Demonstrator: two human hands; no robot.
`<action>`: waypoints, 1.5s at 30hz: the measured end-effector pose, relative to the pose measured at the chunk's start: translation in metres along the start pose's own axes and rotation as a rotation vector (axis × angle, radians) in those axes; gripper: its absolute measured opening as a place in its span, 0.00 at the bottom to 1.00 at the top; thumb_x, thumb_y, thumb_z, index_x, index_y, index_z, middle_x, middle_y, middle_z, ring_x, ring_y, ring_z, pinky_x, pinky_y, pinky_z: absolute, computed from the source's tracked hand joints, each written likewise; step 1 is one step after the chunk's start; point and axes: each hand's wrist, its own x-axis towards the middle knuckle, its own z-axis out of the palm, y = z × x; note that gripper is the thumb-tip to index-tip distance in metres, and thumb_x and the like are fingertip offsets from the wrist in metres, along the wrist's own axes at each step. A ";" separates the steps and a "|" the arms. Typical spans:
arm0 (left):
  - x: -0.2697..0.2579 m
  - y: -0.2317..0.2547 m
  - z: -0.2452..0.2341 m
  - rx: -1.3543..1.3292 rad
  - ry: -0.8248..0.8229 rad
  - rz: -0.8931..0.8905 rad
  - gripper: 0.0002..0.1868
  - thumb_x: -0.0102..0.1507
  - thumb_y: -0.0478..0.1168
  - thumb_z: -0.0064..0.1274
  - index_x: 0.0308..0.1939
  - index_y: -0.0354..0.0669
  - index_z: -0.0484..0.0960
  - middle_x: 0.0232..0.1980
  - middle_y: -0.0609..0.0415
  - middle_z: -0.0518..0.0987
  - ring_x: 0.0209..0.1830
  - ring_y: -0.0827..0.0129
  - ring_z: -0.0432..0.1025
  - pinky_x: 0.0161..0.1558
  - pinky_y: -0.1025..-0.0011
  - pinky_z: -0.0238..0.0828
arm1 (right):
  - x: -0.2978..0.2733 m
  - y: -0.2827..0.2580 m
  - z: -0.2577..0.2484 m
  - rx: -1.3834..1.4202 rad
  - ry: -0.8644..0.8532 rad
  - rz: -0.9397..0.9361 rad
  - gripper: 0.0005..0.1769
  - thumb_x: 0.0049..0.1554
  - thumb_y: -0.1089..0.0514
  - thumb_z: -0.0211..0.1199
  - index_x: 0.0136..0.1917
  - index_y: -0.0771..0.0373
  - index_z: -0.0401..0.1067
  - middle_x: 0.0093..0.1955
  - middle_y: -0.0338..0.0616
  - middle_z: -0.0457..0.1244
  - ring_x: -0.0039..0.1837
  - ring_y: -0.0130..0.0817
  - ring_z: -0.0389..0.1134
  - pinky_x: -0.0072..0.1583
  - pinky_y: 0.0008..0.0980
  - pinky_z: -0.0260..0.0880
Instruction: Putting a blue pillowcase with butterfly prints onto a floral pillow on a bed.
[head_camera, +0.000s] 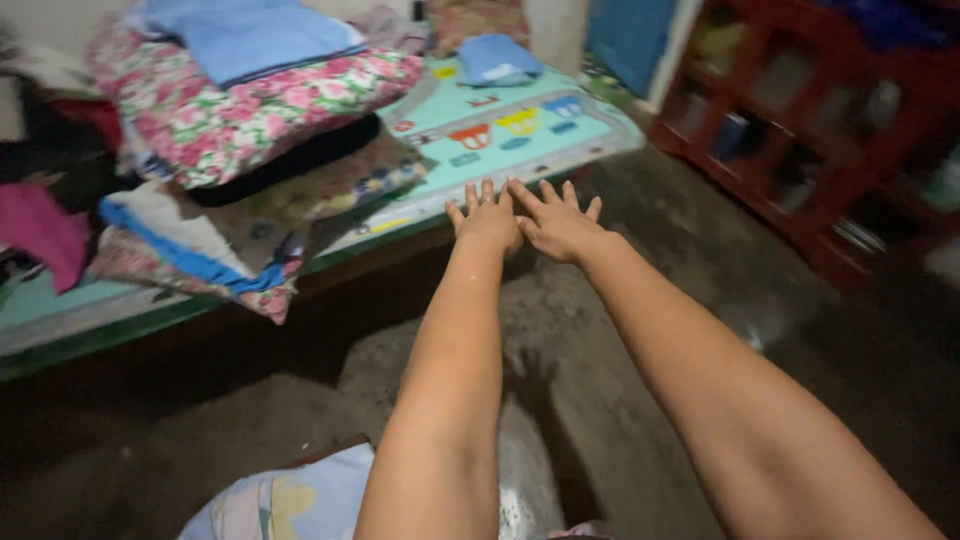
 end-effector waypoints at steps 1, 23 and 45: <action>0.009 -0.008 -0.005 -0.006 0.012 -0.029 0.42 0.70 0.50 0.45 0.83 0.62 0.40 0.86 0.54 0.36 0.85 0.50 0.28 0.77 0.34 0.24 | 0.016 -0.002 -0.001 -0.009 -0.005 -0.030 0.37 0.67 0.33 0.40 0.82 0.20 0.27 0.89 0.44 0.28 0.87 0.58 0.24 0.77 0.75 0.22; 0.107 -0.142 -0.123 0.072 0.667 -0.374 0.30 0.67 0.46 0.47 0.74 0.50 0.65 0.80 0.41 0.55 0.81 0.42 0.46 0.75 0.37 0.40 | 0.193 -0.103 -0.101 -0.044 0.138 -0.678 0.38 0.64 0.31 0.44 0.83 0.26 0.36 0.87 0.50 0.37 0.84 0.67 0.34 0.70 0.85 0.34; 0.144 -0.337 -0.263 -0.241 0.544 -0.912 0.47 0.66 0.68 0.39 0.79 0.44 0.50 0.84 0.38 0.36 0.82 0.34 0.29 0.70 0.27 0.31 | 0.393 -0.283 -0.124 0.117 0.149 -0.390 0.43 0.60 0.27 0.38 0.83 0.43 0.44 0.86 0.50 0.41 0.83 0.69 0.41 0.73 0.80 0.40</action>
